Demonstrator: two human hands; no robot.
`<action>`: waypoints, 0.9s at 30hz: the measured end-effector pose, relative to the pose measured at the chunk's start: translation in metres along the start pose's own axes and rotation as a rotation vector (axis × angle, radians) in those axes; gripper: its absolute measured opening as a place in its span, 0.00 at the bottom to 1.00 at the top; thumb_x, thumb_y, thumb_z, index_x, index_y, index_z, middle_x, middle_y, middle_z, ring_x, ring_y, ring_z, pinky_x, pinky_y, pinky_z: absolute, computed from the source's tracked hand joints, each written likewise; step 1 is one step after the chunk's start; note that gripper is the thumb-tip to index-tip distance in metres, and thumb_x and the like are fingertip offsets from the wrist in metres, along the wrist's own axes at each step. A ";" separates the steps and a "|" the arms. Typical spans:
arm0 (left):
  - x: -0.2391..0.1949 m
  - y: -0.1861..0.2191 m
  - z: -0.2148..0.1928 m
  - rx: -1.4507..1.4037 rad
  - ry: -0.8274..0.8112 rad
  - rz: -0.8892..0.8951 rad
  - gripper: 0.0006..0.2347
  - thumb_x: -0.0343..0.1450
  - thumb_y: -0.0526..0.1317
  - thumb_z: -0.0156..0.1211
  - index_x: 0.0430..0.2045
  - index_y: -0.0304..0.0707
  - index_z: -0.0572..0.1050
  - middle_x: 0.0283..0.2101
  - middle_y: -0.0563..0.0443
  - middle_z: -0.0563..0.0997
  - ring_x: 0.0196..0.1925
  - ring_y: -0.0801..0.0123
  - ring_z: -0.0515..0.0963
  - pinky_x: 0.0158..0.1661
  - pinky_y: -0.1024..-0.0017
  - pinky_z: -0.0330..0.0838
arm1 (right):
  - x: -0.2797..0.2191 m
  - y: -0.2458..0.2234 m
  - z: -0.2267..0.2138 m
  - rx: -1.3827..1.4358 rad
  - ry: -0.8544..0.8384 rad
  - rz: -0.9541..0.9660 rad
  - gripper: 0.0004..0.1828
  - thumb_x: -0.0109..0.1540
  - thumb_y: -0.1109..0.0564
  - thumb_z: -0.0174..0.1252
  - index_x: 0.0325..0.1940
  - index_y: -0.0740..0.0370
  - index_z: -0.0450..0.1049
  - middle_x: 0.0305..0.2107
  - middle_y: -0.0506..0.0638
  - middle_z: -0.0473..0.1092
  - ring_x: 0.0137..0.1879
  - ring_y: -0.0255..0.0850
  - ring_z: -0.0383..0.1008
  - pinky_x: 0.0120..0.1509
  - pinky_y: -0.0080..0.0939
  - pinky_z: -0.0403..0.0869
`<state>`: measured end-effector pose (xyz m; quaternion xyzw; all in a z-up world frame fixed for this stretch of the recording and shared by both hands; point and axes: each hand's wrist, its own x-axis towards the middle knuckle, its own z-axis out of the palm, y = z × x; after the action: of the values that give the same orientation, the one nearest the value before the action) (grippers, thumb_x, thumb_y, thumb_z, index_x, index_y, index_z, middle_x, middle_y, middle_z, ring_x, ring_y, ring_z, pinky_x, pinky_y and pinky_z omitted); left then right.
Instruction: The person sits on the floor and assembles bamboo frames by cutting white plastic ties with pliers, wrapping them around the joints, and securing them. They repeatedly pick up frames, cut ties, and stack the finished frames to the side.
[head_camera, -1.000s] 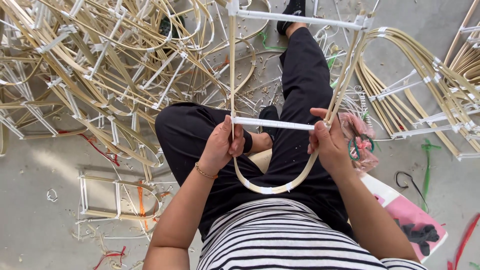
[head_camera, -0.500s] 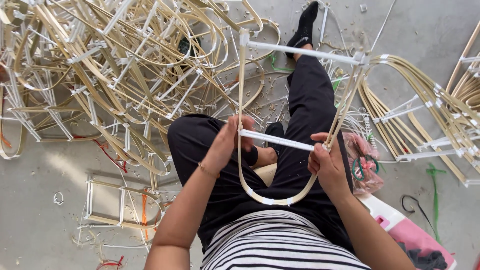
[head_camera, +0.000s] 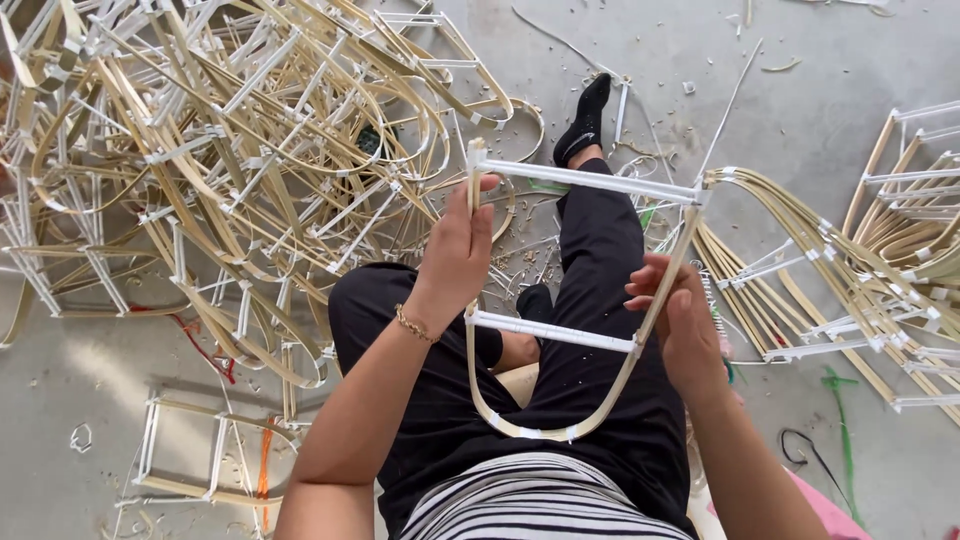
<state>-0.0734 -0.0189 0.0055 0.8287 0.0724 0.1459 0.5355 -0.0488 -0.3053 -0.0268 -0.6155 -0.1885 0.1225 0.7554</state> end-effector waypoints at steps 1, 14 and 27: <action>-0.003 0.002 0.001 -0.003 -0.005 0.003 0.12 0.80 0.37 0.48 0.59 0.39 0.69 0.22 0.49 0.70 0.22 0.70 0.70 0.28 0.70 0.66 | 0.001 -0.002 -0.001 -0.003 0.006 -0.002 0.29 0.72 0.38 0.40 0.63 0.64 0.62 0.45 0.46 0.69 0.52 0.31 0.70 0.57 0.33 0.72; -0.024 0.004 -0.004 0.066 0.033 0.033 0.16 0.81 0.42 0.43 0.61 0.34 0.64 0.20 0.51 0.69 0.20 0.68 0.71 0.26 0.66 0.65 | -0.012 0.001 -0.001 -0.131 0.016 0.038 0.17 0.75 0.50 0.43 0.61 0.65 0.62 0.26 0.46 0.63 0.29 0.31 0.65 0.35 0.30 0.68; -0.034 -0.017 -0.031 -0.588 -0.208 0.032 0.22 0.83 0.52 0.37 0.59 0.31 0.68 0.27 0.57 0.68 0.25 0.81 0.70 0.30 0.80 0.71 | -0.036 -0.010 0.007 -0.115 -0.021 -0.039 0.17 0.74 0.50 0.46 0.61 0.63 0.61 0.28 0.47 0.64 0.30 0.32 0.66 0.36 0.31 0.70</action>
<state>-0.1147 0.0059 -0.0040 0.6497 -0.0414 0.0834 0.7544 -0.0845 -0.3159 -0.0206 -0.6530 -0.2150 0.1033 0.7188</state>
